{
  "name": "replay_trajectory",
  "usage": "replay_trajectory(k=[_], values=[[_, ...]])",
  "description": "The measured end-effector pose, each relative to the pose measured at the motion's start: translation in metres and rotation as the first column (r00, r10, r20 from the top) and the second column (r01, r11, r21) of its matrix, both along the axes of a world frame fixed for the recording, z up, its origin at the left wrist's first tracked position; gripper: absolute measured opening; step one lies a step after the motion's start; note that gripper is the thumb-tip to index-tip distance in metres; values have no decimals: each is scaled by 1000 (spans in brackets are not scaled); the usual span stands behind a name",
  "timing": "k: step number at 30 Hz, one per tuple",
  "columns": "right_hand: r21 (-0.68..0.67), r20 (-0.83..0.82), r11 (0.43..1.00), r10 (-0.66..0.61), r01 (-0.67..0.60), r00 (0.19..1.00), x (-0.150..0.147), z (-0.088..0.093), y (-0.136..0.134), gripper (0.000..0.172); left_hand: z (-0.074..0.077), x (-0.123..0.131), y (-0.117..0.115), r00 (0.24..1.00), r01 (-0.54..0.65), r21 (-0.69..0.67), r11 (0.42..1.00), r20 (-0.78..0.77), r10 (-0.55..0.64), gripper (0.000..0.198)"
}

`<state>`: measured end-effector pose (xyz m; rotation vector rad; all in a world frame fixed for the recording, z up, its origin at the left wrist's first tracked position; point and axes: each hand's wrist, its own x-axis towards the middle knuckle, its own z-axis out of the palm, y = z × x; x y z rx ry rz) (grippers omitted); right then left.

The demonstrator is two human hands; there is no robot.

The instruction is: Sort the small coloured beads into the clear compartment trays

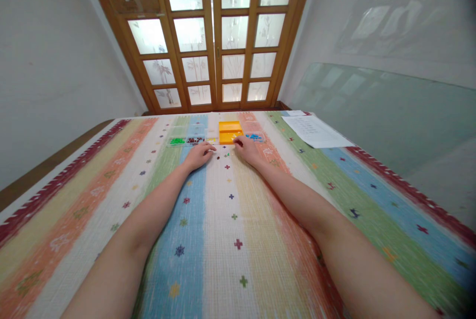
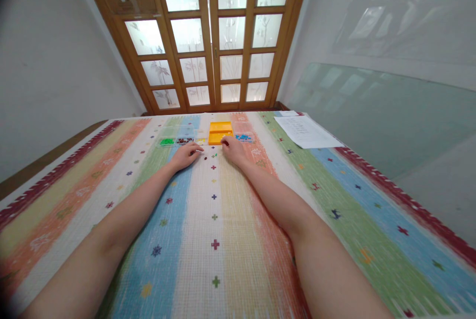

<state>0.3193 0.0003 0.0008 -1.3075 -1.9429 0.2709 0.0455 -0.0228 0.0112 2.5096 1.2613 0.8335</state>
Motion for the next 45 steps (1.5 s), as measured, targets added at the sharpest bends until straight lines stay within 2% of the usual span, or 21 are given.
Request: replay_trajectory(k=[5,11,21,26,35,40,45], values=[[85,-74,995,-47,53,996,6,0,4,36,2,6,-5,993,116,-4,993,-12,-116,23],[106,58,994,-28,22,998,14,-4,11,53,4,10,-8,985,165,-25,986,-36,-166,24],[140,74,989,31,-41,997,7,-3,4,31,-1,14,-5,981,164,19,986,-111,-161,24],[160,63,984,62,-72,996,5,-4,3,27,-5,16,-3,989,76,37,996,-129,-70,21],[152,61,984,80,-89,995,1,-5,-2,25,-3,14,-4,989,-92,9,996,-115,93,15],[143,59,986,75,-83,995,1,-8,-1,25,-5,12,-1,977,-211,-62,975,26,213,18],[119,76,988,89,-97,993,0,-5,-4,26,-10,2,10,926,-313,-106,944,186,328,21]])
